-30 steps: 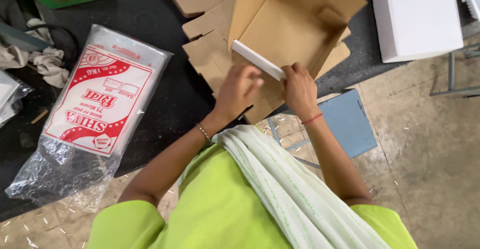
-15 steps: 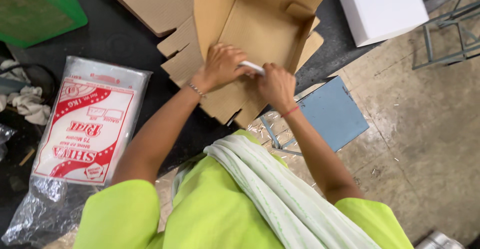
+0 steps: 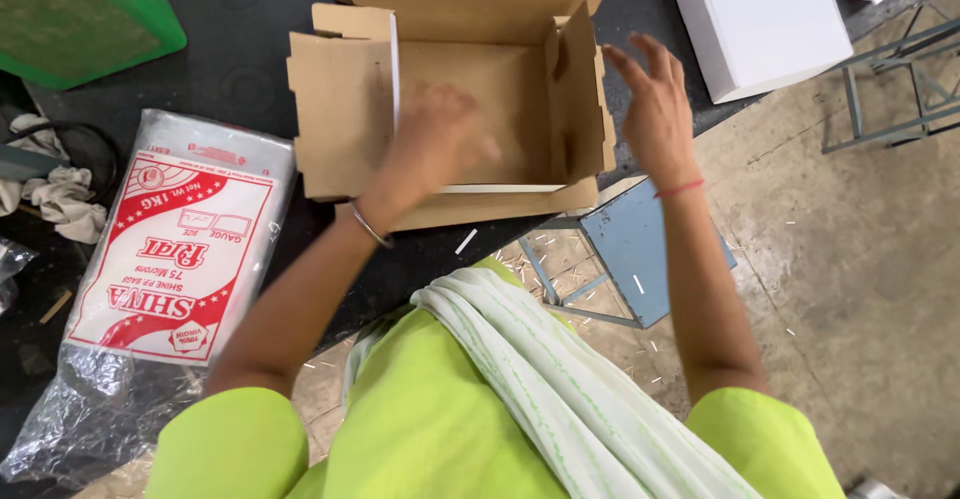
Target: The person folds flat cardboard blanks into white boxes at a work table, pressing the sides and tucking the flaps to shape each box. Finished boxes are stacked on the table as the person repeats the folding cycle.
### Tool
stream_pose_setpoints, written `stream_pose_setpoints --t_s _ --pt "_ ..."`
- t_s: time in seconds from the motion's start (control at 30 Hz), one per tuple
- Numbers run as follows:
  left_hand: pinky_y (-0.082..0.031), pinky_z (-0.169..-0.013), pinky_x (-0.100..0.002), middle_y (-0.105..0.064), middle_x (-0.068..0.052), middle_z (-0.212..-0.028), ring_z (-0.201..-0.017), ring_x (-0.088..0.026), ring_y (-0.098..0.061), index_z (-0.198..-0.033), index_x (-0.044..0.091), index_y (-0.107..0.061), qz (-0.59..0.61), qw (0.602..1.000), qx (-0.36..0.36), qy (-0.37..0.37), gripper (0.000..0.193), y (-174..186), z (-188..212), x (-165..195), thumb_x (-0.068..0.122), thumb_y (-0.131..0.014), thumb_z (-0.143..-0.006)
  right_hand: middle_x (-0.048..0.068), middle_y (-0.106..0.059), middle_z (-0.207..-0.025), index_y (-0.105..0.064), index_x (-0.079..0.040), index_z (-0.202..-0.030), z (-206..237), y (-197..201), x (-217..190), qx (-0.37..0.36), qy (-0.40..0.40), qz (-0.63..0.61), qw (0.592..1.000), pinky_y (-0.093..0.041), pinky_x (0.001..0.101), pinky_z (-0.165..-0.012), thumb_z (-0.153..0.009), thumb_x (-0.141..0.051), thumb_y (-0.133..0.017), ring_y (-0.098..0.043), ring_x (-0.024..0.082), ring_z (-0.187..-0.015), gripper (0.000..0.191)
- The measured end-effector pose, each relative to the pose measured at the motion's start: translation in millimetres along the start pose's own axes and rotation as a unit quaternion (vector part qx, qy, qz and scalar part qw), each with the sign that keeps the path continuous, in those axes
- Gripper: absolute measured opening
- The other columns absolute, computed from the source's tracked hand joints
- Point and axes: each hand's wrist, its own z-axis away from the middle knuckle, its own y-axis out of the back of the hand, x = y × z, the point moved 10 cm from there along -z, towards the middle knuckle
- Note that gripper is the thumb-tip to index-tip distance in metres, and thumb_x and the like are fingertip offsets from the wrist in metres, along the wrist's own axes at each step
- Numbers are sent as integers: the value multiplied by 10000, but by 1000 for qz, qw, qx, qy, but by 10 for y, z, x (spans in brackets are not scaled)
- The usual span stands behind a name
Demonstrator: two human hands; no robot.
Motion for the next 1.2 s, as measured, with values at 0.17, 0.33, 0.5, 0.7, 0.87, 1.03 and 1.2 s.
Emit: stream_pose_setpoints --t_s 0.17,0.33,0.5,0.7,0.87,1.03,1.2 --pt "-305 -1193 -502 -748 25 -1008 -1192 -238 -601 -880 176 -806 -104 980 -152 -69 150 -422 221 357 255 -752 -765 154 -460 -1528 -710 -129 -1279 11 -156 -43 -33 94 -18 995 -449 470 -1094 -808 -21 -771 -421 410 -1363 486" --pt "-246 -1219 -558 -737 15 -1118 -1296 -266 -555 -798 188 -804 -170 984 -44 -18 158 289 271 -87 126 -661 -824 93 -538 -1477 -644 -117 -1339 116 -248 -169 -49 75 -12 996 -442 441 -1146 -849 12 -762 -478 345 -1399 521" --pt "-371 -1133 -473 -636 -124 -1392 -1295 -316 -546 -1196 66 -722 -76 976 100 176 274 949 293 -252 206 -629 -980 69 -642 -1319 -661 -99 -1333 12 -278 -395 -59 158 23 985 -455 436 -1138 -855 -37 -765 -577 286 -1294 492" --pt "-518 -879 -473 -617 -206 -1136 -1073 -369 -594 -1099 -59 -701 21 989 46 141 635 423 207 615 547 -714 -909 62 -730 -1115 -756 -110 -1146 -302 -536 -269 -156 205 20 966 -520 405 -944 -832 -98 -773 -670 263 -1083 314" --pt "-552 -817 -478 -630 -131 -1060 -1058 -324 -635 -913 9 -722 24 972 -35 229 377 -28 86 441 369 -648 -994 41 -756 -996 -795 -146 -1059 -373 -781 -132 -188 234 4 954 -556 400 -835 -869 -106 -747 -703 266 -970 199" --pt "-558 -805 -494 -655 -133 -1064 -1012 -346 -655 -861 20 -723 42 970 -16 240 306 -258 82 289 296 -654 -974 74 -759 -987 -803 -157 -1057 -352 -1126 29 -231 219 21 948 -548 428 -816 -883 -110 -726 -701 303 -952 196" --pt "-548 -872 -482 -705 -191 -1047 -1011 -392 -687 -958 37 -728 125 922 -188 315 319 -775 15 -412 355 -697 -951 133 -751 -955 -789 -134 -1107 -542 -1540 153 -366 167 77 912 -544 464 -807 -876 -117 -738 -700 338 -947 238"
